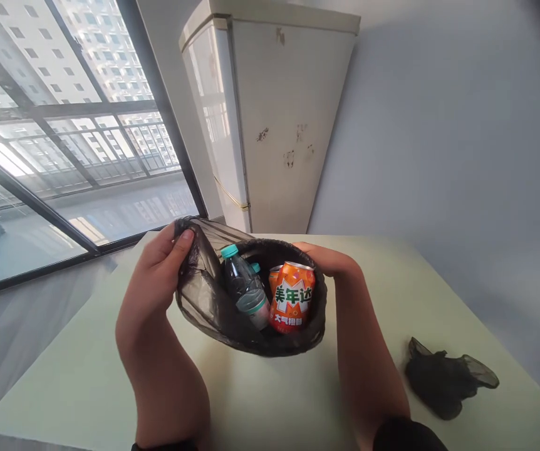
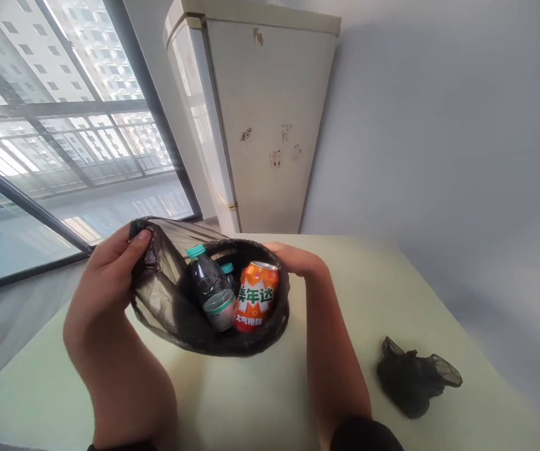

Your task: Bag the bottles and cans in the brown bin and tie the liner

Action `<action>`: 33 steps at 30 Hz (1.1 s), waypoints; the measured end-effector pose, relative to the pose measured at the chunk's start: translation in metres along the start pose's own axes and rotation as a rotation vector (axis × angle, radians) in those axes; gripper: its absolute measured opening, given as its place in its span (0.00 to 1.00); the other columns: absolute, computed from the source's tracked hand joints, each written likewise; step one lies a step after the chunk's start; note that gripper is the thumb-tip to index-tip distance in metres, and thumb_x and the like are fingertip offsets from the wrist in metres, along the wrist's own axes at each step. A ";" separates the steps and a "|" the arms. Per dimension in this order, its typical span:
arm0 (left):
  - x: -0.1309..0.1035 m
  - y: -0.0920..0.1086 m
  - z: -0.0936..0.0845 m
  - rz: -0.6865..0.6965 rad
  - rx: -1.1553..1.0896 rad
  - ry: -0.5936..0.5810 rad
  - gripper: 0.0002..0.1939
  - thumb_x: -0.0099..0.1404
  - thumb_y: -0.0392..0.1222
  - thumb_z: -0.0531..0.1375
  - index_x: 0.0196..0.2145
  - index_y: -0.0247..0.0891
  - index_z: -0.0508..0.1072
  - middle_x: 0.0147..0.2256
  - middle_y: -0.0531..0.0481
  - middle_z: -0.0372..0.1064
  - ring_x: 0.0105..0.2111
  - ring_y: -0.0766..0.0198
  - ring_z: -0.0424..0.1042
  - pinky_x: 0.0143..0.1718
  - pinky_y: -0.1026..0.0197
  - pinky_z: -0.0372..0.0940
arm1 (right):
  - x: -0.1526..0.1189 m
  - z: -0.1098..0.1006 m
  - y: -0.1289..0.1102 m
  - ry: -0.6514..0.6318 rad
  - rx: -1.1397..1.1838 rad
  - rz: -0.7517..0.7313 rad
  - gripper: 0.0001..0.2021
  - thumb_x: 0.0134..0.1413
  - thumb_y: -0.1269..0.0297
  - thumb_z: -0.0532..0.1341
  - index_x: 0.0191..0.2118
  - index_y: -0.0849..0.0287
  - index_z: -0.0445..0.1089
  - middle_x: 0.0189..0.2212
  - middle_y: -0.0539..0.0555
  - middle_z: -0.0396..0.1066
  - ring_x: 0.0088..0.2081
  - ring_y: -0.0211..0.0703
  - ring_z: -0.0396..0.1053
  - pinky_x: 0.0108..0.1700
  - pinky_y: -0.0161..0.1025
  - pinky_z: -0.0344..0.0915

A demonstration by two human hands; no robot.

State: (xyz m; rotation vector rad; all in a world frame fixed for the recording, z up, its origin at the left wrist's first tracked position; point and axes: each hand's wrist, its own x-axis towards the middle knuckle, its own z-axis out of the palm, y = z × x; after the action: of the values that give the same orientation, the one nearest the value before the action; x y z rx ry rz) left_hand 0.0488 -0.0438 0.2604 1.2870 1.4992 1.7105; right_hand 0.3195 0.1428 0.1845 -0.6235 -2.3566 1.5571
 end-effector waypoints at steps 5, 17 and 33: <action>-0.004 0.006 -0.005 0.002 0.093 0.015 0.15 0.68 0.54 0.67 0.41 0.40 0.80 0.30 0.51 0.72 0.31 0.64 0.70 0.29 0.66 0.65 | -0.009 0.001 -0.021 -0.013 0.016 0.124 0.15 0.57 0.51 0.67 0.39 0.59 0.80 0.40 0.53 0.81 0.42 0.50 0.76 0.41 0.40 0.72; -0.017 0.025 -0.029 -0.163 -0.081 0.197 0.12 0.61 0.40 0.70 0.43 0.40 0.78 0.23 0.57 0.60 0.19 0.73 0.59 0.18 0.73 0.55 | -0.100 -0.022 -0.059 0.761 0.624 -0.117 0.22 0.46 0.67 0.73 0.47 0.49 0.68 0.28 0.43 0.58 0.21 0.31 0.44 0.20 0.32 0.44; 0.007 0.006 -0.038 0.341 -0.413 0.597 0.03 0.50 0.30 0.61 0.24 0.35 0.73 0.33 0.50 0.73 0.33 0.68 0.74 0.33 0.68 0.72 | -0.090 -0.034 -0.058 1.199 1.187 -0.774 0.16 0.44 0.89 0.57 0.34 0.61 0.70 0.31 0.47 0.59 0.30 0.27 0.63 0.33 0.18 0.68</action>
State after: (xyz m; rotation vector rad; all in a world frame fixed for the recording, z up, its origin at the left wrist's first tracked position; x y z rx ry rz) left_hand 0.0132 -0.0567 0.2708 0.8837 1.1430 2.6310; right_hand 0.4004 0.1076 0.2531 -0.1530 -0.4720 1.2574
